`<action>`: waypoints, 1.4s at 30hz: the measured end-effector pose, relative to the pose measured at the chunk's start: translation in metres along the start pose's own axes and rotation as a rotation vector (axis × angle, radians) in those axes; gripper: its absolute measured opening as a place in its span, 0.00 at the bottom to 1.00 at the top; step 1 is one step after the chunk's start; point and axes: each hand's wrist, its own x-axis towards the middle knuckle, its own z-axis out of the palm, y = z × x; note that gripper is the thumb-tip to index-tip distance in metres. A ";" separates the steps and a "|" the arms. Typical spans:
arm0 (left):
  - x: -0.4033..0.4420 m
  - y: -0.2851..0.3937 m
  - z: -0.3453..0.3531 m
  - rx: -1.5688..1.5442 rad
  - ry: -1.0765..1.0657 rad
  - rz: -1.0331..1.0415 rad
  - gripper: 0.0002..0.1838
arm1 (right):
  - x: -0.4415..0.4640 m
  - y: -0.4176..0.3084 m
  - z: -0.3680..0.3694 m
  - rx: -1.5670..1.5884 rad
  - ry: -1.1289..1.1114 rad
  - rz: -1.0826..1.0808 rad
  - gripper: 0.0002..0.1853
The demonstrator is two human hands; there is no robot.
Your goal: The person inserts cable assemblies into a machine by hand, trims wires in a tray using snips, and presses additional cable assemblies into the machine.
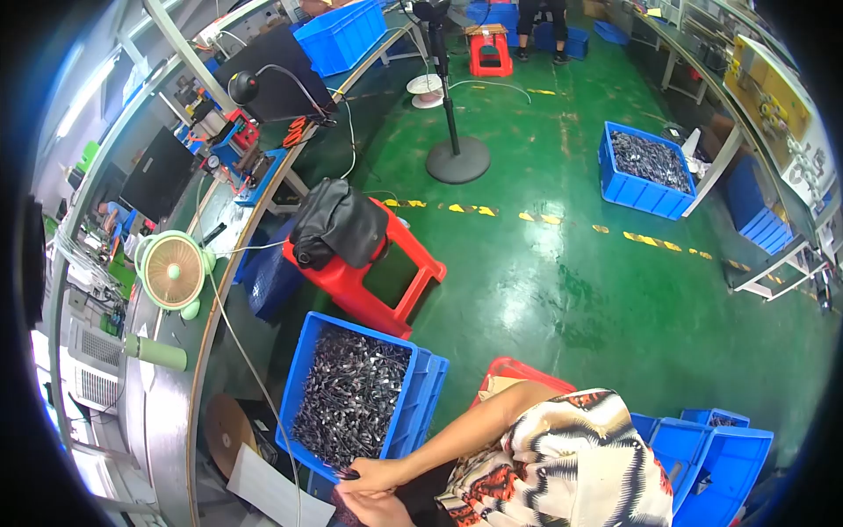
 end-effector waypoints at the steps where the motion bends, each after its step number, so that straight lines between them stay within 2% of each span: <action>1: 0.001 0.000 0.001 -0.004 -0.010 -0.002 0.15 | -0.008 -0.002 -0.002 0.009 0.012 0.005 0.22; 4: -0.002 -0.001 0.003 0.005 -0.041 -0.005 0.16 | -0.019 0.005 -0.001 -0.015 0.030 0.085 0.20; 6: -0.004 -0.003 0.004 0.251 -0.066 0.136 0.18 | -0.024 0.002 0.003 0.010 0.011 0.119 0.22; 7: -0.003 -0.009 0.002 0.266 -0.068 0.144 0.18 | -0.018 0.007 -0.001 0.029 -0.064 0.135 0.28; 8: -0.002 -0.011 0.000 0.283 -0.068 0.149 0.19 | -0.017 0.008 -0.003 -0.016 -0.110 0.140 0.28; 11: -0.004 -0.012 -0.005 0.206 -0.088 0.085 0.19 | -0.018 0.007 -0.005 -0.111 -0.252 0.160 0.27; 15: -0.007 -0.015 -0.009 0.005 -0.117 0.032 0.18 | -0.018 0.008 -0.003 -0.117 -0.289 0.204 0.24; 18: -0.009 -0.015 -0.016 0.060 -0.188 0.049 0.19 | -0.020 0.011 -0.002 -0.122 -0.295 0.230 0.22; 19: -0.011 -0.011 -0.012 -0.119 -0.127 -0.086 0.16 | -0.020 0.012 0.000 -0.124 -0.301 0.236 0.21; 22: -0.014 -0.014 -0.020 0.246 -0.228 0.067 0.14 | -0.021 0.015 0.002 -0.118 -0.303 0.246 0.20; 23: -0.014 -0.014 -0.020 0.224 -0.226 0.050 0.14 | -0.021 0.015 0.002 -0.116 -0.302 0.248 0.19; 26: -0.018 0.002 -0.012 0.390 -0.321 0.184 0.14 | -0.024 0.016 0.003 -0.106 -0.285 0.254 0.17; 32: -0.014 -0.020 -0.019 0.310 -0.358 0.175 0.15 | -0.026 0.023 0.006 -0.072 -0.238 0.273 0.15; 35: -0.009 -0.027 -0.017 0.123 -0.200 0.067 0.15 | -0.023 0.026 0.004 -0.043 -0.169 0.286 0.14; 36: -0.008 -0.025 -0.021 0.446 -0.207 0.209 0.15 | -0.021 0.028 0.002 -0.028 -0.121 0.295 0.14; 37: -0.002 -0.058 -0.019 -0.304 0.099 -0.086 0.16 | -0.020 0.032 -0.001 0.007 -0.067 0.298 0.14; 38: -0.002 -0.045 -0.024 0.005 -0.076 -0.043 0.21 | -0.024 0.034 -0.005 0.042 -0.011 0.326 0.13; 39: -0.001 -0.052 -0.027 0.067 -0.078 0.016 0.21 | -0.022 0.051 -0.015 0.289 -0.023 0.099 0.15; 40: -0.001 -0.046 -0.024 -0.182 0.015 -0.183 0.20 | -0.025 0.036 -0.023 0.338 0.104 0.182 0.17; 41: -0.007 -0.048 -0.029 -0.321 0.038 -0.199 0.19 | -0.022 0.042 -0.039 0.335 0.208 0.202 0.16; 42: -0.010 -0.051 -0.031 -0.282 0.054 -0.208 0.19 | -0.024 0.029 -0.048 0.436 0.394 0.228 0.15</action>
